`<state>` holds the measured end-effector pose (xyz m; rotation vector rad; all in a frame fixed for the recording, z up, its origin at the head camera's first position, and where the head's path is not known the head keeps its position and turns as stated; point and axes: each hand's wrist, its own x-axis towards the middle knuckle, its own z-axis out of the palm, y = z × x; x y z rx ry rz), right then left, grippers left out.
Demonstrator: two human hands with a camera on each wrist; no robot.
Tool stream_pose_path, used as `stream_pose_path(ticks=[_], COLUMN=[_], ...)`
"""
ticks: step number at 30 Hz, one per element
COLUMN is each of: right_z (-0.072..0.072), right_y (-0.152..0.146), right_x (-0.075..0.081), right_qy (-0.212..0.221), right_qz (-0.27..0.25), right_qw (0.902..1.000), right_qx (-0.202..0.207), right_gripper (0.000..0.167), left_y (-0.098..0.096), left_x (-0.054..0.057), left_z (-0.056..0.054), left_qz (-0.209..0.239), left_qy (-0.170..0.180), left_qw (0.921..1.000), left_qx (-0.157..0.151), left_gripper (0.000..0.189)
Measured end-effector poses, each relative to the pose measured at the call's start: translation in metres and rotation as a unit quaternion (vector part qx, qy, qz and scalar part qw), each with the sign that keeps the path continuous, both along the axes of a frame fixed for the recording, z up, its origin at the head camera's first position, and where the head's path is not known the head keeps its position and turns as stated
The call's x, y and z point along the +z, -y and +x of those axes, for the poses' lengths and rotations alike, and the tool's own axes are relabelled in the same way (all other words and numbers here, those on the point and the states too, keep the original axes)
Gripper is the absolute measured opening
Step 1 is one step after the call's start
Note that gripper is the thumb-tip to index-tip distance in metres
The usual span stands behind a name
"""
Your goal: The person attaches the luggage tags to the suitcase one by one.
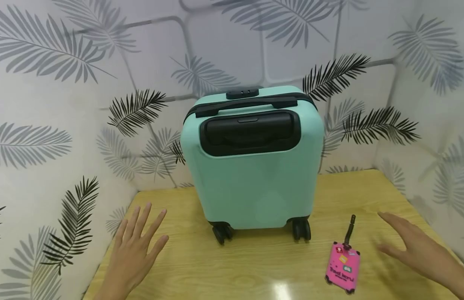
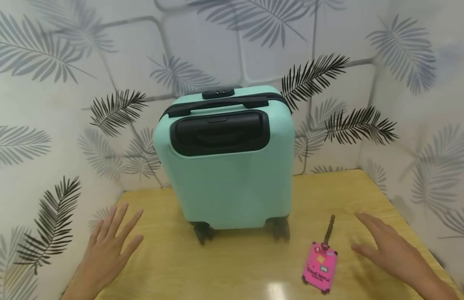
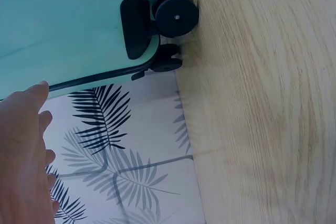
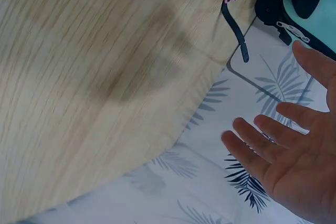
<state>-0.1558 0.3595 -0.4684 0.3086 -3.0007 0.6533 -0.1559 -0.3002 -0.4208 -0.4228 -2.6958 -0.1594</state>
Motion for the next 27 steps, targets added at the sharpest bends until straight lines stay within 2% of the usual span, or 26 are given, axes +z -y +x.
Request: stream_pose_path(ticks=[8, 14, 18, 21, 27], right_z=[-0.002, -0.006, -0.007, -0.006, -0.005], right_y=[0.004, 0.005, 0.007, 0.009, 0.015], right_x=[-0.002, -0.002, -0.005, -0.008, -0.014], right_qy=[0.033, 0.072, 0.114, 0.144, 0.163], right_qz=[-0.039, -0.084, -0.111, -0.139, -0.205], right_qw=[0.9987, 0.9938, 0.9865, 0.9785, 0.9639], right_qx=[-0.008, -0.017, -0.037, -0.049, -0.046], right_gripper=[0.089, 0.085, 0.085, 0.085, 0.08], left_y=[-0.004, -0.005, -0.008, -0.01, -0.01], left_x=[-0.002, 0.001, 0.002, 0.003, 0.006], left_z=[0.0, 0.002, 0.003, 0.003, 0.004], left_qz=[0.01, 0.026, 0.034, 0.035, 0.033], left_qy=[-0.008, 0.009, 0.012, -0.001, -0.031], left_qw=[0.9999, 0.9996, 0.9993, 0.9993, 0.9988], left_qx=[-0.003, -0.003, -0.007, -0.01, -0.016], left_gripper=[0.064, 0.064, 0.063, 0.061, 0.059])
